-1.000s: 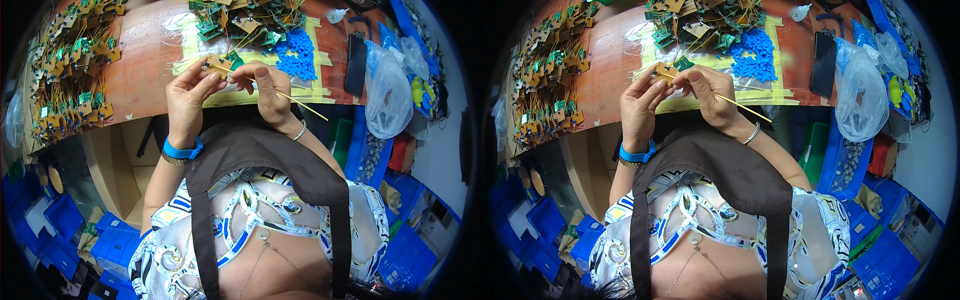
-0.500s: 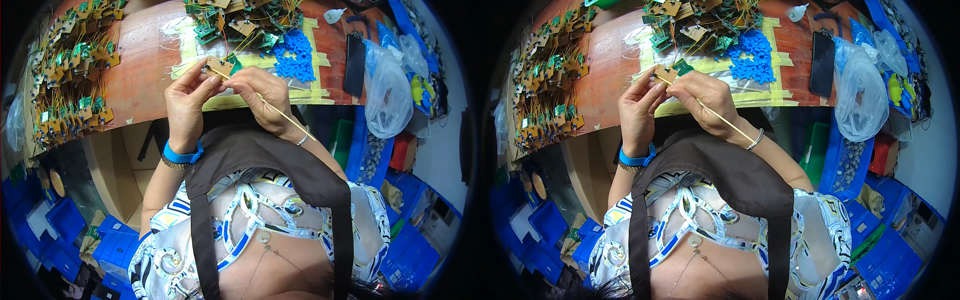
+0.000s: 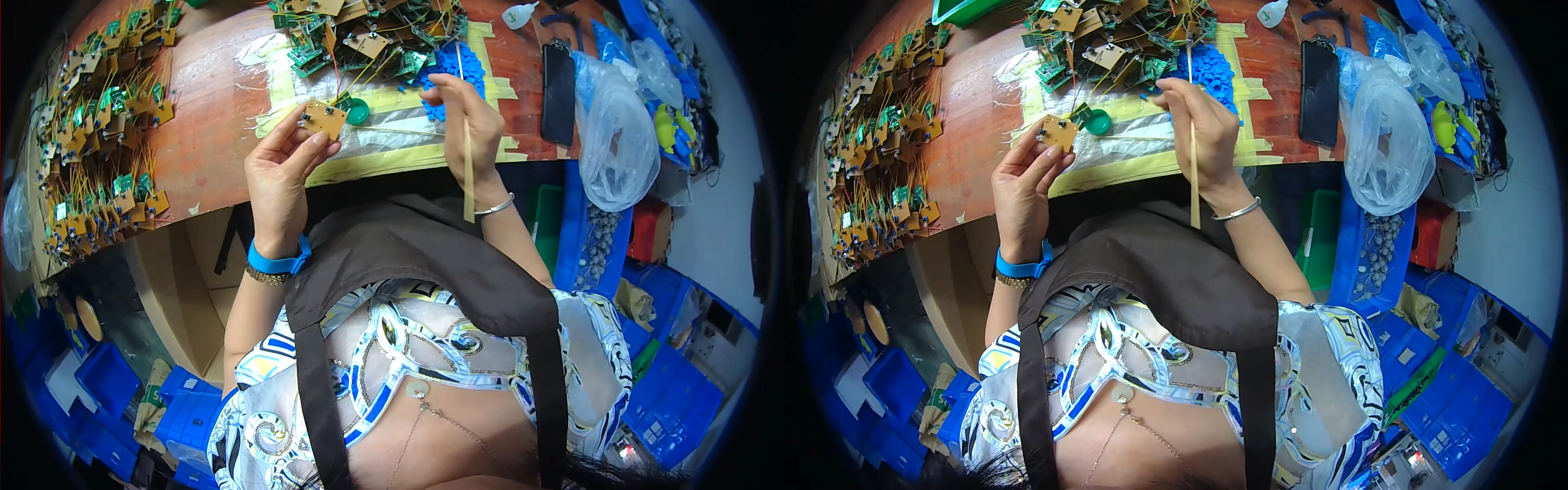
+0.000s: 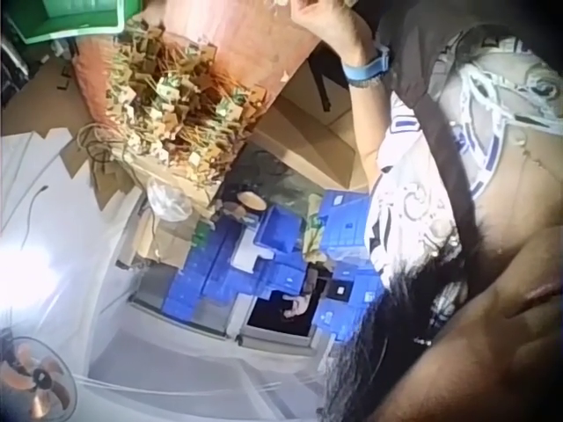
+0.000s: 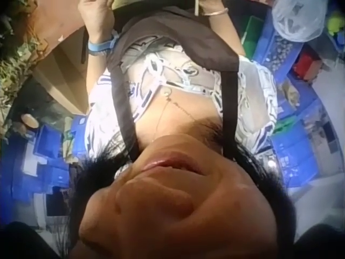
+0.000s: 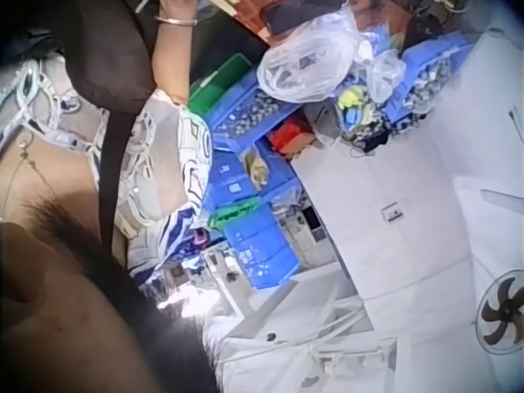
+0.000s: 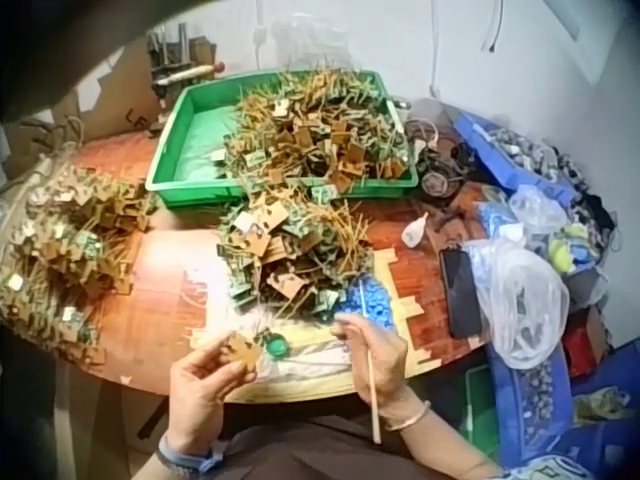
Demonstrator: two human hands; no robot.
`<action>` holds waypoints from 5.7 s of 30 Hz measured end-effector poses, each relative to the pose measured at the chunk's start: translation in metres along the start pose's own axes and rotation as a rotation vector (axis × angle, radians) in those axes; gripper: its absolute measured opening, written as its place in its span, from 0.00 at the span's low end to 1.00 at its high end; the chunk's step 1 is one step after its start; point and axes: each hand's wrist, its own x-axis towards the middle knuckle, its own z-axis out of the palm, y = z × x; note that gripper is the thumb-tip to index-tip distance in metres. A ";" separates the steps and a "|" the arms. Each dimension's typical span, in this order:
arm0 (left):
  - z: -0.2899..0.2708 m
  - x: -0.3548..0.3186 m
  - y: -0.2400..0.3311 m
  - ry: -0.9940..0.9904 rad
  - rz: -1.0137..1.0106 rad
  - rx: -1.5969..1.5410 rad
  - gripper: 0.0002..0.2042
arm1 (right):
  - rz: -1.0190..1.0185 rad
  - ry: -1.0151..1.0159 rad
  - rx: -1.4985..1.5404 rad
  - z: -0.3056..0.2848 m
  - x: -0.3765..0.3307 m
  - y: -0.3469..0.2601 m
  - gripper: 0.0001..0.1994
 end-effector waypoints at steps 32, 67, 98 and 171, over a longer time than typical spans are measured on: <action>0.016 -0.001 0.002 -0.037 0.126 0.013 0.18 | -0.719 -0.292 -0.227 0.034 0.031 -0.051 0.11; -0.014 0.008 0.008 0.056 0.331 0.093 0.12 | -0.446 -0.201 0.005 0.043 0.030 -0.059 0.09; -0.027 0.102 0.027 0.123 0.696 1.068 0.21 | 0.107 -0.279 0.243 0.013 -0.008 -0.015 0.26; 0.008 0.003 -0.008 -0.019 0.102 -0.019 0.20 | -0.258 -0.187 -0.248 -0.006 0.002 0.024 0.09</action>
